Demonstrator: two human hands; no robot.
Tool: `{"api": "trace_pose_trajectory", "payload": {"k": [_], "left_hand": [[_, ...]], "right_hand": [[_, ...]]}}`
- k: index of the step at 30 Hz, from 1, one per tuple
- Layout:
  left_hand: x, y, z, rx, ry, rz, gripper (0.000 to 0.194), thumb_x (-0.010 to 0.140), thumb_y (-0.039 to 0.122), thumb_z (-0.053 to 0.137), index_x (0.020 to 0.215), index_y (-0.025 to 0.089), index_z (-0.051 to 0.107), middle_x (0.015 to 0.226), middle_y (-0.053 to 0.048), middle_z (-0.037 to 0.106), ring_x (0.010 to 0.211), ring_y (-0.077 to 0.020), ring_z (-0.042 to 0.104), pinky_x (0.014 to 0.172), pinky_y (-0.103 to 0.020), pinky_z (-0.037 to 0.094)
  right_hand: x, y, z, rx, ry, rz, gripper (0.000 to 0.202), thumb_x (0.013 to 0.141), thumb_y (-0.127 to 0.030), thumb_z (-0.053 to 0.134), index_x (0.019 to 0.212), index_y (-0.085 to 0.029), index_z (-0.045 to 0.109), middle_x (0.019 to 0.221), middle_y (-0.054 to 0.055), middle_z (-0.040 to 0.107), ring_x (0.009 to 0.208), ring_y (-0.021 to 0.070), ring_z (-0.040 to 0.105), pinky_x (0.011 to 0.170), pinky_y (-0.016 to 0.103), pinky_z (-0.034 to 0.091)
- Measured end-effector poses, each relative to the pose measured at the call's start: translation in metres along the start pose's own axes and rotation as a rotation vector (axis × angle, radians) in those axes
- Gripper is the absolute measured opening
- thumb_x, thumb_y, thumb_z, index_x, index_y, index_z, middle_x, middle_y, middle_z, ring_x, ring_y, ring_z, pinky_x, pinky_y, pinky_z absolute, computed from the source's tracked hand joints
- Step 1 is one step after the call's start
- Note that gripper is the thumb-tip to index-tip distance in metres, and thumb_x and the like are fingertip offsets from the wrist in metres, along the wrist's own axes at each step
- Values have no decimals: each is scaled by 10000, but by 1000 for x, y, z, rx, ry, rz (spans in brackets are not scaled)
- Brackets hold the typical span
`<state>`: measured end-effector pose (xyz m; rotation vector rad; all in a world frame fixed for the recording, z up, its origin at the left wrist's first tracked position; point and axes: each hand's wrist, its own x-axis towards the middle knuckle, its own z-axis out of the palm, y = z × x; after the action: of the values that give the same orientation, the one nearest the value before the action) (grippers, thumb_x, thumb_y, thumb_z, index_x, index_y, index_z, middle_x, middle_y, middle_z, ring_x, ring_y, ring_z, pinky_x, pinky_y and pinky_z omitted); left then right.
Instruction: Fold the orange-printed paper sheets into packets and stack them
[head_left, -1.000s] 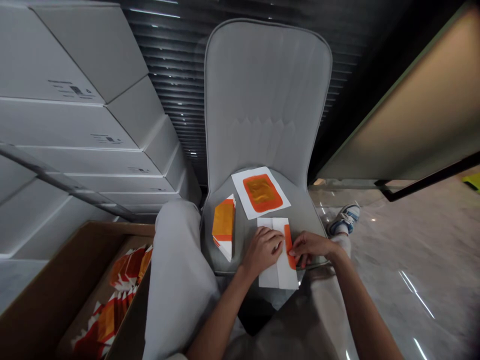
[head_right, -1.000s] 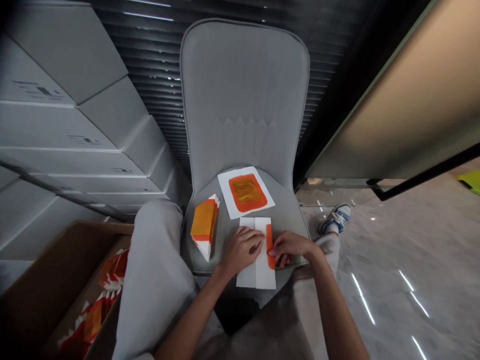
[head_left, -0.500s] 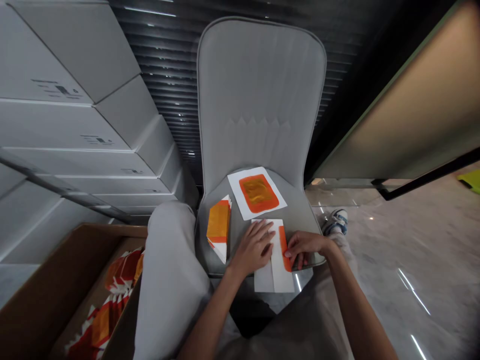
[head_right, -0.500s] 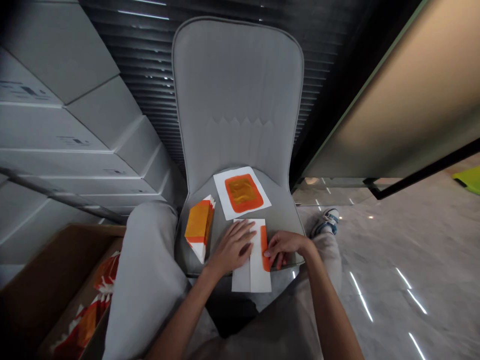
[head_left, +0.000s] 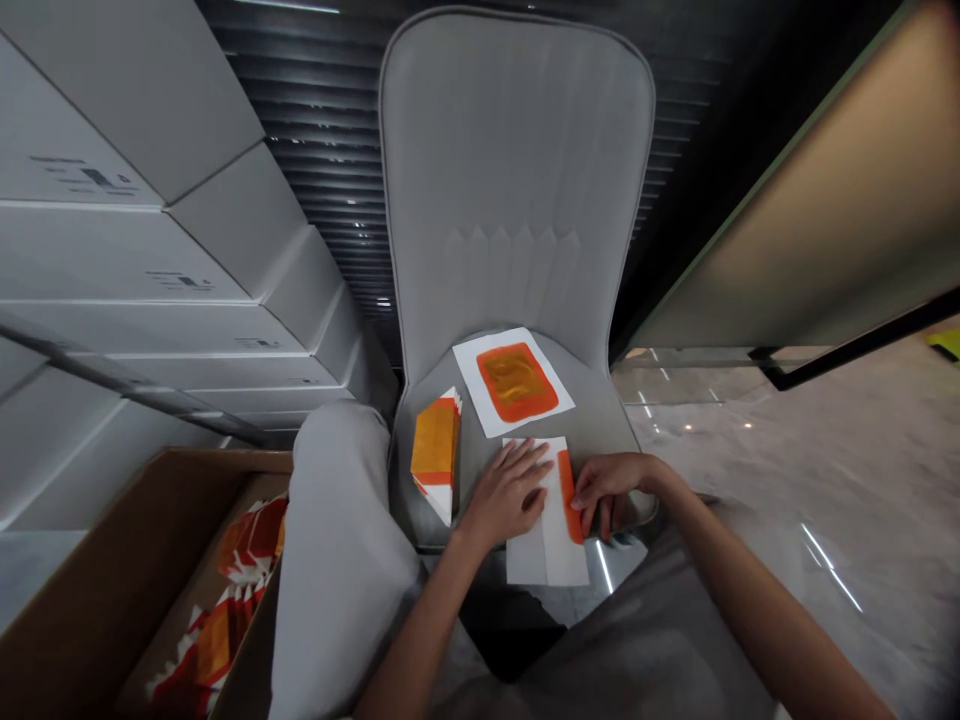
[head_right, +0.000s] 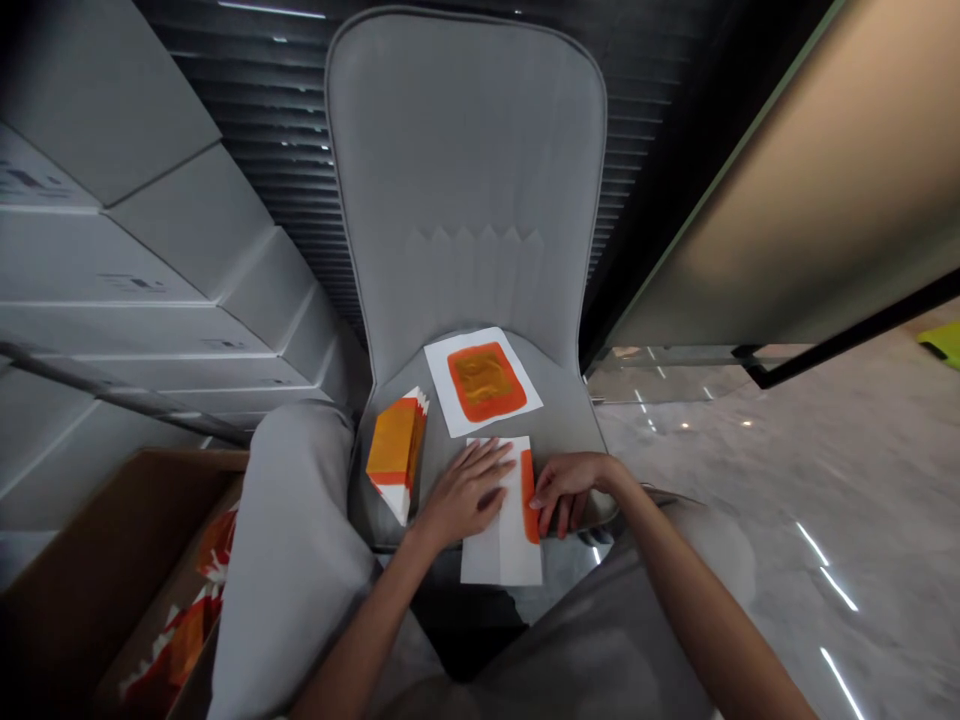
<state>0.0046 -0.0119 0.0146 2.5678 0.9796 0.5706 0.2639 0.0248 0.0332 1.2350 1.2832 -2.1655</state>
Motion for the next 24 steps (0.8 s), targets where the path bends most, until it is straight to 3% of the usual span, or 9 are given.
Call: {"api": "trace_pose_trajectory", "payload": {"k": [4,8,12,15,18,20,24], "left_hand": [[0,0,1,-2,18,-10,458,981,281,496,1436,236,526,1592,-33,409,1522,-223,282,1272,-489,219],[0,0,1,8,31,-12,496,969,307,516,1458,223,501,1611,-57,376,1528,-249,266,1274,-515,199],[0,2,-2,1,62,-22,575,962,314,527,1519,229,412,1586,-55,419,1520,-259,280,1278,-560,142],[1,2,-3,-33,91,-34,570,955,311,541,1506,230,421,1522,-58,502,1479,-262,354,1273,-574,145],[4,2,-1,-64,145,-70,516,941,286,556,1449,221,489,1394,-71,608,1363,-258,487,1250,-547,228],[5,2,0,-72,178,-93,467,936,275,557,1398,213,540,1291,-78,656,1253,-253,560,1194,-517,326],[4,5,1,-59,190,-92,390,950,268,520,1327,213,603,1195,-84,680,1125,-254,598,1045,-477,450]], "right_hand": [[3,-6,-1,-42,-37,38,519,696,-599,823,925,-138,750,1015,133,786,663,182,755,529,209,571],[3,0,-3,-8,-31,-20,498,727,-594,793,911,-136,730,1037,137,780,716,195,762,538,215,572],[0,10,1,46,73,-138,445,762,-564,764,893,-146,686,920,103,775,760,204,758,581,237,570],[-5,14,4,59,225,-265,398,775,-517,767,914,-173,624,782,27,731,714,178,724,604,247,554],[-9,14,-1,26,427,-389,371,790,-488,760,914,-192,574,675,-36,647,615,133,627,569,235,501],[-10,12,-8,-3,497,-414,355,811,-491,736,919,-195,574,633,-55,594,573,114,554,524,218,441],[-11,3,-18,-81,420,-372,377,821,-518,715,983,-193,615,626,-57,564,555,112,497,507,221,387]]}}
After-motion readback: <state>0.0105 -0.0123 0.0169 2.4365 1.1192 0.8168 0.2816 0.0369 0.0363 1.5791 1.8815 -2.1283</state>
